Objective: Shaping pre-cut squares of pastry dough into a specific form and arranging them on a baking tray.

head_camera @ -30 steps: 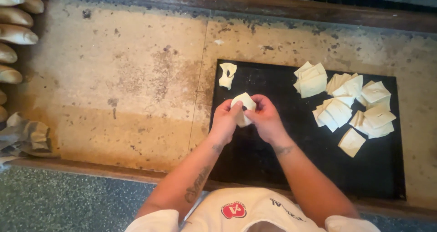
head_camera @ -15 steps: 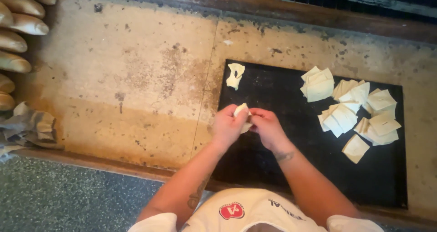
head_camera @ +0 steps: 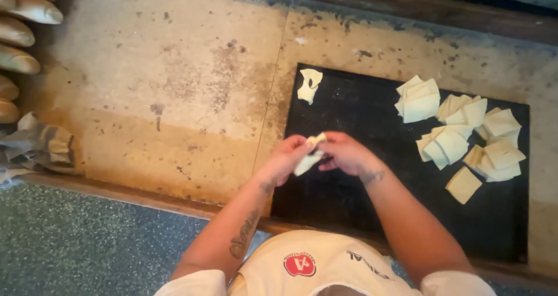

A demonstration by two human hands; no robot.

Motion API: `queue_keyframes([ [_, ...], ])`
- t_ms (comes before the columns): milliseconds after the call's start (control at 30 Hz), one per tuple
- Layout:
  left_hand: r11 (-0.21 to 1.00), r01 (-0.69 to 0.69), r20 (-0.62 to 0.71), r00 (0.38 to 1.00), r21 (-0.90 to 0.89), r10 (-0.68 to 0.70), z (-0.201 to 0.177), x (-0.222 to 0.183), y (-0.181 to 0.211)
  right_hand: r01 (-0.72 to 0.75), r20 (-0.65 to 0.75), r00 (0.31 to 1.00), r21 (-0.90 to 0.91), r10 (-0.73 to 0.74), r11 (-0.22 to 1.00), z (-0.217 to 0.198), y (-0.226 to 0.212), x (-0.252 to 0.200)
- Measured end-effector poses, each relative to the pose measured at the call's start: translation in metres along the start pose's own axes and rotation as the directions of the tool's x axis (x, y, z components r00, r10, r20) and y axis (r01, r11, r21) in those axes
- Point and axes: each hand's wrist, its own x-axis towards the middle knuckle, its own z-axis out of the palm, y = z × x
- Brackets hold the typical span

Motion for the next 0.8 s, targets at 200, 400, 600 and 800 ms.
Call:
queue_keyframes([
  [200,0.994,-0.077,-0.174,0.981,0.077,0.09,0.013,-0.001,0.016,0.014,-0.063,0.997,-0.28,-0.033,0.96,0.009,-0.048,0.022],
  [400,0.728,-0.154,-0.071,0.961,0.668,0.268,0.01,-0.001,0.019,0.044,-0.26,0.953,-0.382,-0.153,0.923,-0.01,-0.026,0.101],
  [600,0.015,-0.119,0.09,0.818,0.993,0.568,-0.01,0.039,-0.028,0.119,-0.434,0.843,-0.425,-0.317,0.897,0.011,-0.028,0.08],
  [800,-0.199,-0.094,0.211,0.656,0.975,0.725,-0.018,0.07,-0.043,0.14,-0.443,0.795,-0.53,-0.414,0.836,0.006,-0.023,0.102],
])
